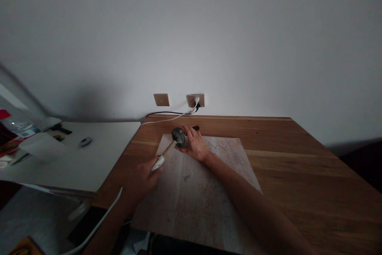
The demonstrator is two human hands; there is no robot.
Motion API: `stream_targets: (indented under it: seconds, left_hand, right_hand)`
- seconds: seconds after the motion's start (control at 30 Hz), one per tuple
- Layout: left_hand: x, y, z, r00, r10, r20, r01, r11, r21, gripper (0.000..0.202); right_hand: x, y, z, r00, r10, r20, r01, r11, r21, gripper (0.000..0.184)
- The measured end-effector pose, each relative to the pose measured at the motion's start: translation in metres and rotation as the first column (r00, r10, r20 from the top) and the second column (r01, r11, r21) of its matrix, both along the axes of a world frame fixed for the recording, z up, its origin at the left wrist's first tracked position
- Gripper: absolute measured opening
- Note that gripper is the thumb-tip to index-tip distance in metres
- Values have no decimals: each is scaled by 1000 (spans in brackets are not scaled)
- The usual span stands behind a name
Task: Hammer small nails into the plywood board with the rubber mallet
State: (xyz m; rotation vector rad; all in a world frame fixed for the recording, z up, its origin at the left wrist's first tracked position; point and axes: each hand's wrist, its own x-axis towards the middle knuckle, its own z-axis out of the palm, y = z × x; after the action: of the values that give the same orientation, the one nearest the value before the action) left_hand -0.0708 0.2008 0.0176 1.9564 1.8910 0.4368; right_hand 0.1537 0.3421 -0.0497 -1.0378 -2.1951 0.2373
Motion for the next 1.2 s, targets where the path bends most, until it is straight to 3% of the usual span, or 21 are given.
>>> stream_targets:
  seconds: [0.17,0.37,0.57,0.73,0.97,1.2]
  left_hand:
    - [-1,0,4,1000,26,1,-26,999,41,54]
    - [-1,2,4,1000,-5,-19,5,1000,-3,53]
    - [-1,2,0,999,-1,36,-1,999,43,55]
    - [-6,-1,-4,997,52,54,-52,999,-4,56]
    - [-12,-11,-20,982,158,106,-161,987,21,52]
    - [-13,-12,-35,965,206,160,-216,975,52,54]
  right_hand:
    - [0,0,1,1000,2,10,-2,1000,10,105]
    - [0,-1,1,1000,5,3,-5,1000,20,102]
    - [-1,1,-1,1000,-2,15,1,1000,12,100]
    - [0,1,-2,999,24,40,-23,1000,-18,98]
    - [2,0,2,993,115,32,-112,990,-89,84]
    - [2,0,3,994,106,0,-105,988,-115,79]
